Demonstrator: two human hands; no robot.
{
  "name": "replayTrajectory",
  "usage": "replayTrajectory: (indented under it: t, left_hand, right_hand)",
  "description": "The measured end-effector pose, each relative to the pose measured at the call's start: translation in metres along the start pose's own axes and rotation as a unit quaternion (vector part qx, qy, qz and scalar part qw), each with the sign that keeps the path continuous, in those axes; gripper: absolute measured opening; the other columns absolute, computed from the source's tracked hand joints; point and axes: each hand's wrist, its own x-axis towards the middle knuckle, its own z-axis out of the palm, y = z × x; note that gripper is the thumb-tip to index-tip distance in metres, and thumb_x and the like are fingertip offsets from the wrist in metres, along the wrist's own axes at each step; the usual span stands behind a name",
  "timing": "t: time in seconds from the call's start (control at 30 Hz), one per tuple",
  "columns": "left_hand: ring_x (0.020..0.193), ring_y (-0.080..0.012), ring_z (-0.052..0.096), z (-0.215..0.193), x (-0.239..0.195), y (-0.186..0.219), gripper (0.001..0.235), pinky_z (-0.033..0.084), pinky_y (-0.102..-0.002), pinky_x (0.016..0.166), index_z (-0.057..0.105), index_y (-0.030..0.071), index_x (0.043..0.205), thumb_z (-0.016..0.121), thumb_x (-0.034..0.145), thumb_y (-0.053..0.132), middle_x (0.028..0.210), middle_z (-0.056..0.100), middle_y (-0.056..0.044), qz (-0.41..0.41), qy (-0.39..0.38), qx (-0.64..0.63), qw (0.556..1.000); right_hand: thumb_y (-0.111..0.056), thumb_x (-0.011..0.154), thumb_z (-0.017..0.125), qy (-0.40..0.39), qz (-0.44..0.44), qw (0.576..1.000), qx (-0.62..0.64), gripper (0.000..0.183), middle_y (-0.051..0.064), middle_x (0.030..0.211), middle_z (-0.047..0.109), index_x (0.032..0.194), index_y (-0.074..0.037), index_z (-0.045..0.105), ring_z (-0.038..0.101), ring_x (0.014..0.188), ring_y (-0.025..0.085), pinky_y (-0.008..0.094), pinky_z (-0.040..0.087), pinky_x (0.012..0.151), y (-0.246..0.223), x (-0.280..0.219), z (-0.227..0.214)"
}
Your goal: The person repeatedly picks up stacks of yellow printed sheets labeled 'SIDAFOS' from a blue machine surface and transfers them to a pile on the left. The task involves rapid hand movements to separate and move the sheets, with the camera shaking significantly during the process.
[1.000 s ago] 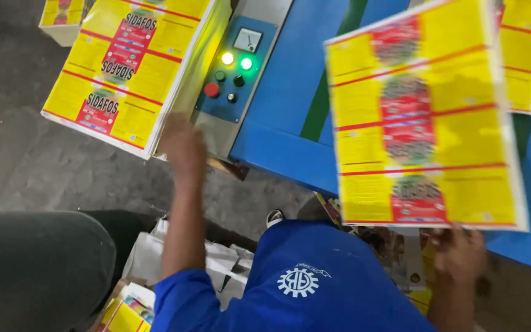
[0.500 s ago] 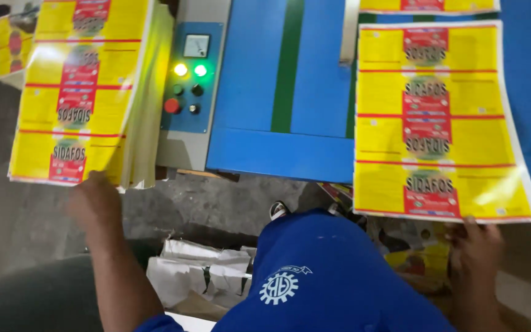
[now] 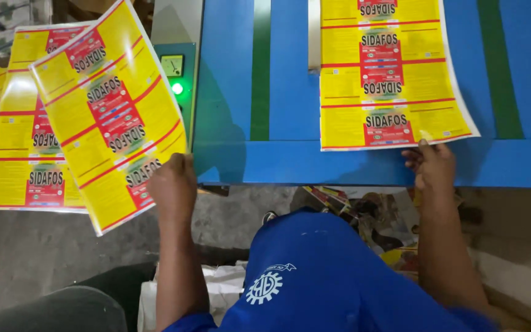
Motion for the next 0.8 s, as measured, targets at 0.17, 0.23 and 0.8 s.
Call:
replayTrajectory:
  t: [0.17, 0.23, 0.8]
  left_hand:
    - [0.061, -0.0370, 0.069, 0.002, -0.002, 0.044, 0.024, 0.051, -0.047, 0.056, 0.069, 0.006, 0.080, 0.067, 0.099, 0.022, 0.066, 0.067, -0.017, -0.014, -0.077, -0.200, 0.977]
    - [0.059, -0.0331, 0.071, 0.009, -0.001, 0.073, 0.024, 0.052, -0.045, 0.056, 0.069, 0.006, 0.080, 0.065, 0.099, 0.022, 0.065, 0.068, -0.013, -0.036, -0.147, -0.309, 0.939]
    - [0.095, -0.0378, 0.071, 0.062, 0.022, 0.026, 0.034, 0.056, -0.046, 0.081, 0.075, 0.009, 0.115, 0.082, 0.092, 0.033, 0.110, 0.076, -0.018, -0.014, 0.003, -0.175, 0.984]
  right_hand:
    - [-0.018, 0.106, 0.058, 0.026, 0.018, 0.995, -0.093, 0.037, 0.013, 0.109, 0.074, 0.140, -0.004, 0.057, 0.069, 0.078, 0.016, 0.028, 0.052, 0.058, -0.030, -0.054, 0.037]
    - [-0.018, 0.104, 0.057, 0.027, 0.018, 0.990, -0.138, 0.042, 0.013, 0.110, 0.075, 0.144, -0.007, 0.055, 0.067, 0.077, 0.016, 0.028, 0.052, 0.059, -0.044, -0.088, 0.078]
    - [-0.017, 0.104, 0.060, -0.118, 0.070, 0.990, 0.004, 0.009, 0.004, 0.080, 0.070, 0.108, -0.009, 0.064, 0.065, 0.065, 0.014, 0.029, 0.047, 0.052, 0.048, -0.081, 0.053]
